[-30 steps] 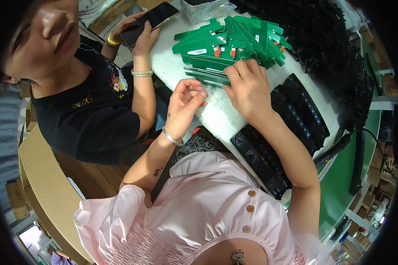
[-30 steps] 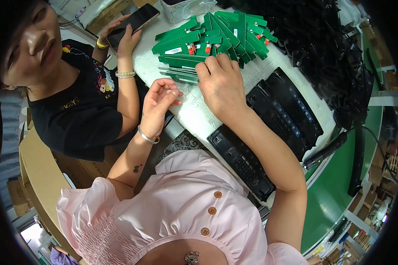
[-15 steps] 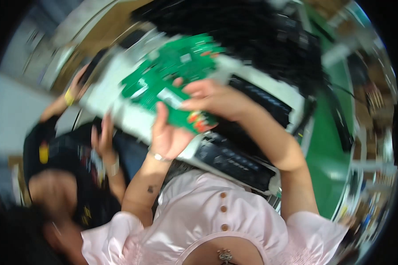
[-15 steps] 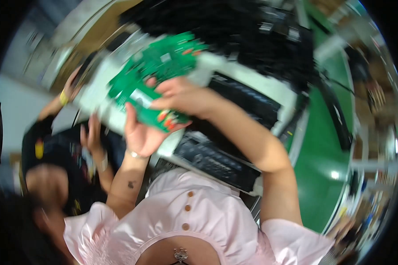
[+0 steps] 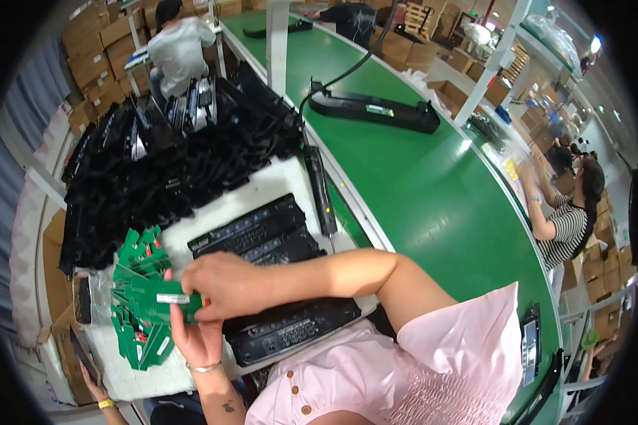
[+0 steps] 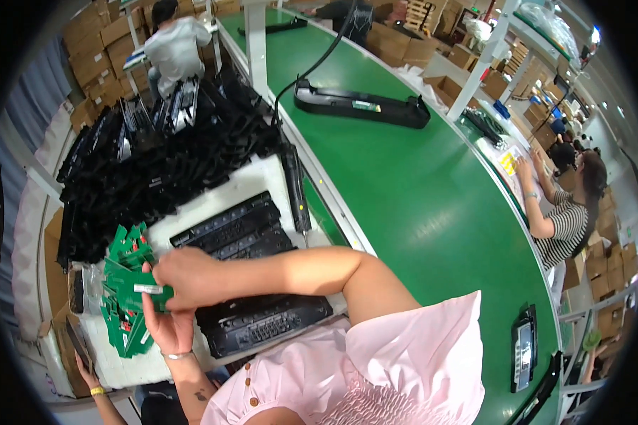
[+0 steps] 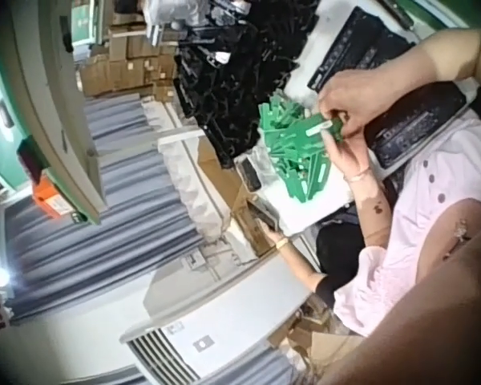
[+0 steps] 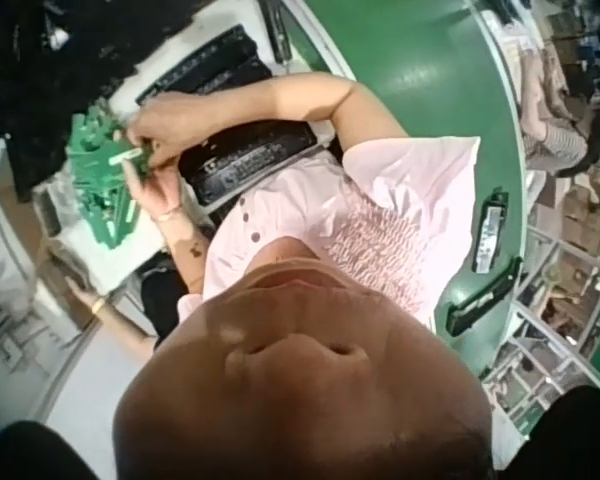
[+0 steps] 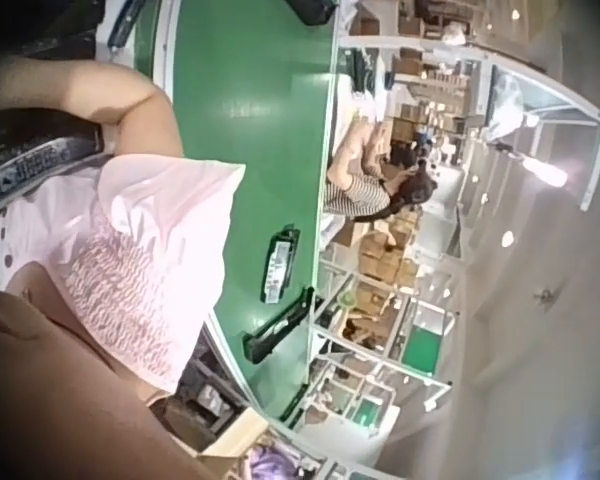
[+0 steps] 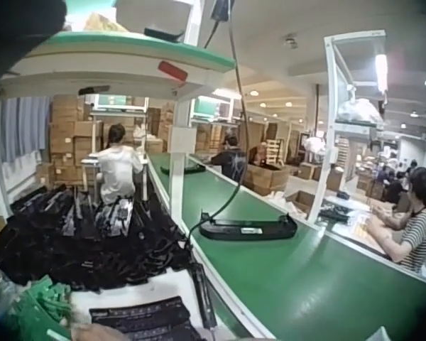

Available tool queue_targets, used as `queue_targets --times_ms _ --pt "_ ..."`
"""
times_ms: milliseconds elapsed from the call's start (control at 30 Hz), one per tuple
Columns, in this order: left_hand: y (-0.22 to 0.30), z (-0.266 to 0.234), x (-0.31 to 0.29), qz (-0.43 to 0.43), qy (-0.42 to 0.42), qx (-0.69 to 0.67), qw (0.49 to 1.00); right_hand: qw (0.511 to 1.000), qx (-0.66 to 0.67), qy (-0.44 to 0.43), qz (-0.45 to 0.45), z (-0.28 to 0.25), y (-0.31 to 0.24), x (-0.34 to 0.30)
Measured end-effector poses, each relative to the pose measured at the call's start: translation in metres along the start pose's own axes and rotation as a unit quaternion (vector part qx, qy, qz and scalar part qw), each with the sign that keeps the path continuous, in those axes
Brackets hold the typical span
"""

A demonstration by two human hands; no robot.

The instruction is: Assembling electronic components by attaching green circuit boards to black plastic housings using an electric screwdriver.

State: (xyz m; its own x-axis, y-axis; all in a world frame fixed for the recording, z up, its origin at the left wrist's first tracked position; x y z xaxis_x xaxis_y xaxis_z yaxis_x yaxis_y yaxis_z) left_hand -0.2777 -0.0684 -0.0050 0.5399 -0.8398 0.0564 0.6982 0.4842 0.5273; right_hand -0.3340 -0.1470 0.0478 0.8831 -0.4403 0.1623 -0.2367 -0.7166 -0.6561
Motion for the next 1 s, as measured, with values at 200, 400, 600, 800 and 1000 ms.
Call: queue_targets --times_ms 200,400,600,800,1000 --pt "-0.022 0.001 0.019 -0.127 -0.06 -0.081 0.987 0.939 0.3 -0.066 0.158 -0.048 0.041 -0.006" --pt "-0.019 -0.012 0.034 -0.104 -0.034 -0.075 0.991 0.984 -0.044 0.153 0.081 -0.104 0.105 -0.008" --pt "-0.02 -0.033 0.044 -0.097 -0.024 -0.116 0.988 0.988 -0.147 0.037 0.029 -0.066 0.132 -0.018" --pt "-0.023 -0.04 0.045 -0.104 -0.026 -0.109 0.988 0.988 -0.154 0.011 0.022 -0.043 0.138 -0.008" --pt "-0.026 -0.042 0.047 -0.125 -0.032 -0.131 0.983 0.992 -0.117 0.032 0.029 -0.047 0.135 -0.008"
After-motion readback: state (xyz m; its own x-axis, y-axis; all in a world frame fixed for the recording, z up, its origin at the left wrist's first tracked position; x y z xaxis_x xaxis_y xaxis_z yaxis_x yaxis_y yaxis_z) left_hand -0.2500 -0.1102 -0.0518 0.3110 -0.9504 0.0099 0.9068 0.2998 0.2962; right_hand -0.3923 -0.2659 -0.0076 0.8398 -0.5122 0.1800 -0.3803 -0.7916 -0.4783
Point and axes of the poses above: each hand's wrist, its own x-axis towards the middle knuckle, its own z-axis out of the palm, y = z × x, the point moved 5 cm from there along x, towards the middle knuckle, and after that the axes turned 11 degrees about z, right-handed, at the moved point
